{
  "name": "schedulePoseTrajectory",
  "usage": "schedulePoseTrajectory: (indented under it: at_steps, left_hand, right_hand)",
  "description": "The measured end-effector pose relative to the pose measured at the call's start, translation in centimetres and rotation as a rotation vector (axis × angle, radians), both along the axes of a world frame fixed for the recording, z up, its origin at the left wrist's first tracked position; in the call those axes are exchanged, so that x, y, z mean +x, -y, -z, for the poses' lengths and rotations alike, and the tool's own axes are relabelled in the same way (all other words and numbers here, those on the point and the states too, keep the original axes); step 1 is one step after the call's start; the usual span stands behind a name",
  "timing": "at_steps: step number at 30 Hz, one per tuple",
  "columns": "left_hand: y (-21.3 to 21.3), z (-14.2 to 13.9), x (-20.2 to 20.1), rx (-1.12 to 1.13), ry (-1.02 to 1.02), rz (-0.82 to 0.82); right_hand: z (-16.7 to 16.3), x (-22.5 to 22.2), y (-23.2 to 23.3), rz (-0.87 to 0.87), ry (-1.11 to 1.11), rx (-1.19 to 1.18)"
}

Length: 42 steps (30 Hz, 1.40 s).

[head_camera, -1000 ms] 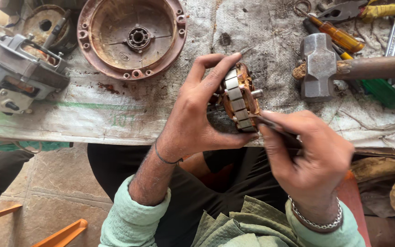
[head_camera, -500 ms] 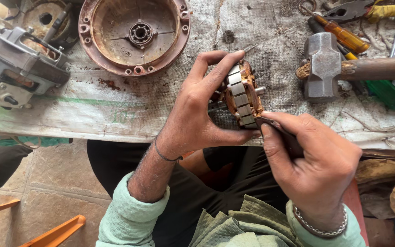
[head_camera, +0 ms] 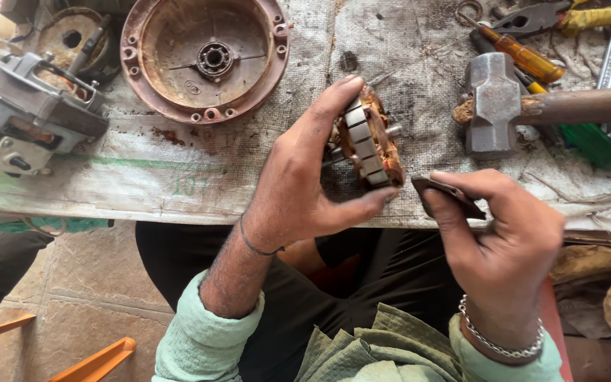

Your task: The person is repairing a motor component by scraping and cleaning the copper windings with a small metal tool. They hold the rotor in one hand and use the tool to remove debris from the slots between the magnets.

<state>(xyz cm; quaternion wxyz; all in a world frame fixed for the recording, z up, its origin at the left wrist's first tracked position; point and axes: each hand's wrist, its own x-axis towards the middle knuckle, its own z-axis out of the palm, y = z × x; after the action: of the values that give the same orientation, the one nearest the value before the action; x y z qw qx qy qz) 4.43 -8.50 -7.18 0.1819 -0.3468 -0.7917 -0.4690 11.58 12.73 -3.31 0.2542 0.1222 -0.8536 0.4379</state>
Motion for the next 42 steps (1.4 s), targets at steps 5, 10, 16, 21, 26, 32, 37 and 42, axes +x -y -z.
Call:
schedulePoseTrajectory:
  at_steps: [5,10,16,21,26,32,37,42]
  left_hand:
    - [-0.2,-0.4,0.2,-0.007,0.001,-0.028]
    - [-0.2,-0.4,0.2,0.019,0.12,-0.004]
    - [-0.2,-0.1,0.3,0.021,0.057,0.003]
    - [-0.3,-0.1,-0.2,0.028,0.017,0.009]
    - [-0.2,-0.4,-0.3,0.037,0.138,0.04]
    - [-0.2,-0.7,-0.2,0.063,0.033,0.016]
    - [-0.1,-0.6,-0.1,0.043,0.094,0.015]
    - [0.0,-0.2,-0.2,0.042,0.046,0.011]
  right_hand:
    - [0.6,-0.3,0.4,-0.071,-0.08,0.02]
    - [0.3,-0.4,1.4,-0.05,-0.179,0.173]
    - [-0.5,-0.2,1.7,-0.059,-0.145,0.21]
    - [-0.9,-0.3,1.4,-0.057,-0.159,0.257]
    - [-1.7,0.2,0.9,-0.062,-0.092,0.318]
    - [-1.5,-0.4,1.3,-0.094,-0.164,0.256]
    - [-1.4,-0.5,0.9,-0.097,-0.12,0.282]
    - [-0.3,-0.5,0.9,-0.076,-0.194,0.255]
